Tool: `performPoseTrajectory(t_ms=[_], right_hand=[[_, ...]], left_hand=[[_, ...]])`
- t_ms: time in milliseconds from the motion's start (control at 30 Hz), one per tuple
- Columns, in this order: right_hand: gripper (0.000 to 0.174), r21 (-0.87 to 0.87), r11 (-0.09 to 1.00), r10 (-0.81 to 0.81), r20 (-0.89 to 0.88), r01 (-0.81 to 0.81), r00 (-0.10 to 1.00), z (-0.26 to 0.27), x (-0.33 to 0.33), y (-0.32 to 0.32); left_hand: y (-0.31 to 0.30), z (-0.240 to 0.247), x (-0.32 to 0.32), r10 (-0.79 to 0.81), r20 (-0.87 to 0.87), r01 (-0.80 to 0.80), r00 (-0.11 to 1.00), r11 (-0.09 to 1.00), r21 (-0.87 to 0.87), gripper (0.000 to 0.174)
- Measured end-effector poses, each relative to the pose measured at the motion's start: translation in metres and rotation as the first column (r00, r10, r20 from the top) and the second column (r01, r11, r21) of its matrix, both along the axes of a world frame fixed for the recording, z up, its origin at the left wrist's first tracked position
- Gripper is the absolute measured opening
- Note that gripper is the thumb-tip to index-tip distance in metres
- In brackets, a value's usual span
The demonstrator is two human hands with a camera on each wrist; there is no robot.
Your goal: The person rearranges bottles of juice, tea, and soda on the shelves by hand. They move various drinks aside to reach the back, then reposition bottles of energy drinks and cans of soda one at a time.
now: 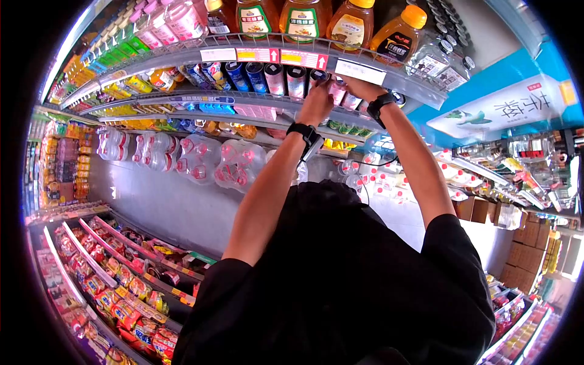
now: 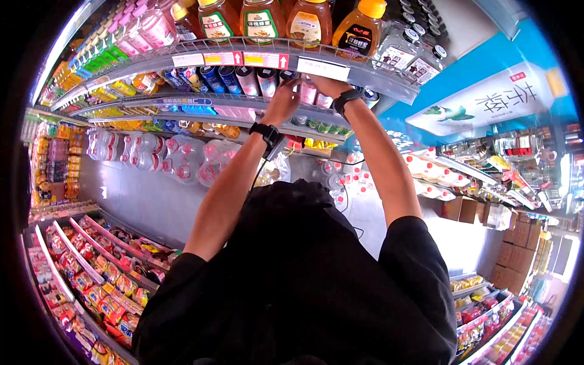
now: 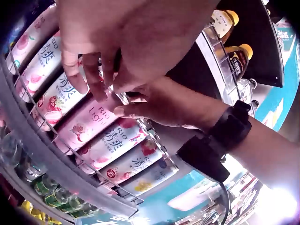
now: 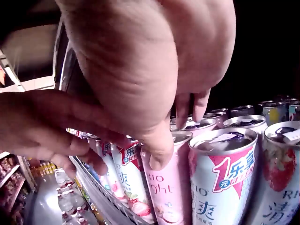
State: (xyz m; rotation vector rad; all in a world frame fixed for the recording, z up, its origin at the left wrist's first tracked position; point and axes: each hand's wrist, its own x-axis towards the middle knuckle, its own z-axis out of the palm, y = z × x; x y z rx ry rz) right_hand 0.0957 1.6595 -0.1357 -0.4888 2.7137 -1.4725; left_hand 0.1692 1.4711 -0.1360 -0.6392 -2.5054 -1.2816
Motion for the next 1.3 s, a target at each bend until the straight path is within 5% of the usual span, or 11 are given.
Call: performPoseTrajectory(t_ms=[200, 300, 400, 500, 567, 667, 800, 967, 1100, 1200, 1300], right_hand=[[0.039, 0.397, 0.918, 0.116, -0.285, 0.007, 0.951, 0.026, 0.013, 0.004], [0.040, 0.081, 0.997, 0.011, -0.150, 0.002, 0.989, 0.055, 0.036, -0.007], [0.041, 0.322, 0.947, 0.123, -0.373, 0.004, 0.920, 0.017, 0.013, 0.009], [0.040, -0.115, 0.987, 0.126, 0.086, -0.116, 0.988, 0.017, 0.012, 0.012], [0.036, 0.146, 0.984, 0.139, -0.259, -0.103, 0.956, 0.044, 0.028, 0.011], [0.036, -0.433, 0.896, 0.227, 0.254, -0.099, 0.940, 0.034, 0.021, 0.007], [0.034, 0.340, 0.941, 0.145, -0.422, 0.008, 0.895, 0.028, 0.021, 0.004], [0.037, -0.038, 0.992, 0.117, -0.071, -0.120, 0.991, 0.015, 0.030, 0.007], [0.034, -0.272, 0.962, 0.084, 0.232, -0.018, 0.969, 0.017, 0.032, 0.010], [0.031, 0.599, 0.798, 0.235, -0.406, 0.063, 0.883, 0.021, 0.034, 0.007], [0.034, 0.552, 0.823, 0.184, -0.480, 0.132, 0.858, 0.021, 0.038, 0.001]], left_hand=[[0.016, -0.003, -0.001, 0.004, 0.130, -0.014, 0.991, 0.997, 0.077, 0.039], [0.018, -0.008, -0.006, -0.005, 0.163, -0.015, 0.987, 0.992, 0.122, 0.041], [0.018, -0.021, -0.020, 0.016, 0.092, -0.014, 0.996, 1.000, -0.025, 0.042], [0.017, -0.023, -0.021, 0.048, 0.009, -0.046, 0.999, 0.988, -0.146, 0.047], [0.015, -0.021, -0.018, 0.055, 0.042, -0.044, 0.998, 0.974, -0.221, 0.051], [0.012, -0.018, -0.012, 0.029, 0.010, -0.026, 1.000, 0.966, -0.256, 0.049], [0.007, 0.007, 0.000, 0.057, 0.149, 0.007, 0.987, 0.918, -0.397, 0.054], [-0.008, 0.023, 0.006, 0.018, -0.259, -0.146, 0.966, 0.862, -0.486, 0.050], [-0.016, 0.017, -0.007, 0.041, -0.277, -0.174, 0.960, 0.862, -0.475, 0.051], [-0.025, 0.001, -0.019, -0.020, -0.272, -0.118, 0.962, 0.868, -0.483, 0.052], [-0.032, 0.006, -0.023, -0.071, -0.191, -0.029, 0.979, 0.880, -0.474, 0.054]])
